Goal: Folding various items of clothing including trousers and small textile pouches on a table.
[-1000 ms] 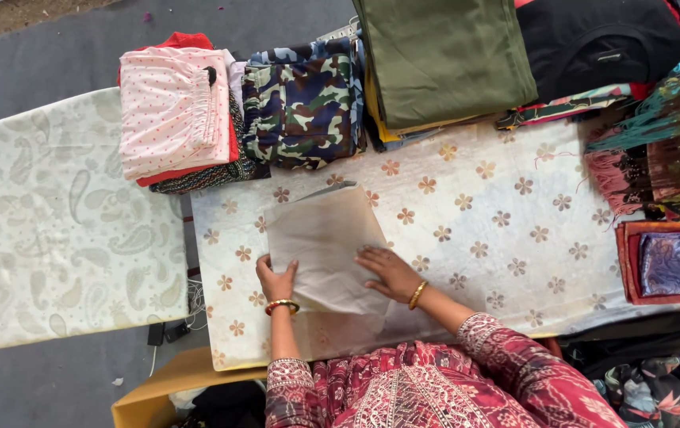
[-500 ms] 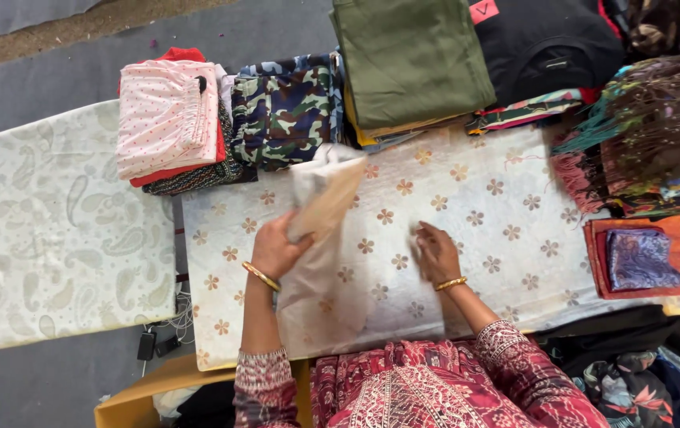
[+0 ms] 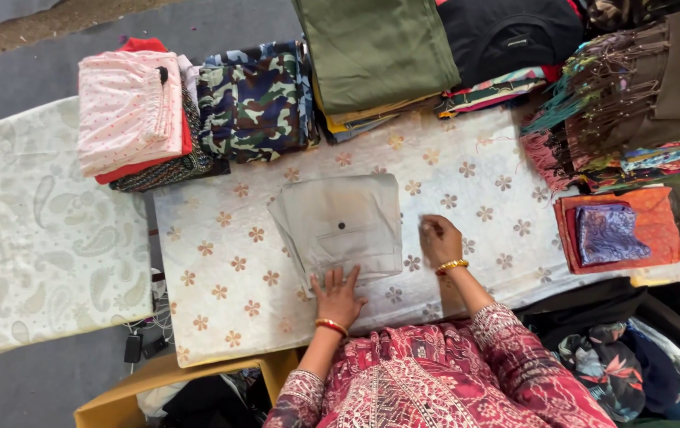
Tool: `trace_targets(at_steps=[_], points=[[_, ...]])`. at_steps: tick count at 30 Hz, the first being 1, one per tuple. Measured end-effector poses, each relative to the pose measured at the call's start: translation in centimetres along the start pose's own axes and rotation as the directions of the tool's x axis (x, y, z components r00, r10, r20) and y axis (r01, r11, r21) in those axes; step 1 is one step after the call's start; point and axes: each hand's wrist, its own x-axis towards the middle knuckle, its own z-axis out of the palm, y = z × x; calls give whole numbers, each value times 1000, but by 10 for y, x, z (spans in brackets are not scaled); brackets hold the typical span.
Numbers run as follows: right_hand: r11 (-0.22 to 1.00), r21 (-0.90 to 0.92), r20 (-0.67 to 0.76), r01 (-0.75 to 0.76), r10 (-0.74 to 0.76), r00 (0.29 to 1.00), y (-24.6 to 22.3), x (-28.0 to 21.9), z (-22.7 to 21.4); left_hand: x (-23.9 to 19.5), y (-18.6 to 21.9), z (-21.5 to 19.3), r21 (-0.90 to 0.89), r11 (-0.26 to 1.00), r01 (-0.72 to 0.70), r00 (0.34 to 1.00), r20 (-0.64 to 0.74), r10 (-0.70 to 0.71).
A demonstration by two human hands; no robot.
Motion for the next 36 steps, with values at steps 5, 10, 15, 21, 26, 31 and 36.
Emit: trace_targets(at_steps=[5, 10, 15, 21, 26, 31, 36], points=[[1000, 4, 67, -10, 10, 998, -40, 39, 31, 30, -6, 8, -63, 996, -66, 991, -118, 58], [946, 222, 106, -235, 216, 971, -30, 105, 72, 59, 1, 8, -69, 978, -198, 973, -137, 188], [883, 429, 200, -192, 114, 973, 31, 153, 110, 62, -2, 6, -99, 977, -188, 975, 98, 198], [967, 207, 195, -147, 107, 975, -41, 139, 102, 61, -5, 1, -125, 971, -205, 964, 143, 222], [996, 7, 146, -86, 84, 986, -83, 118, 93, 59, -6, -9, -151, 969, -196, 954, 198, 224], [985, 148, 218, -84, 51, 975, -56, 124, 88, 78, -27, 5, -347, 919, -185, 977, 39, 212], [917, 314, 294, -245, 152, 944, -22, 115, 81, 119, -97, 0, -620, 784, -48, 821, -472, -323]])
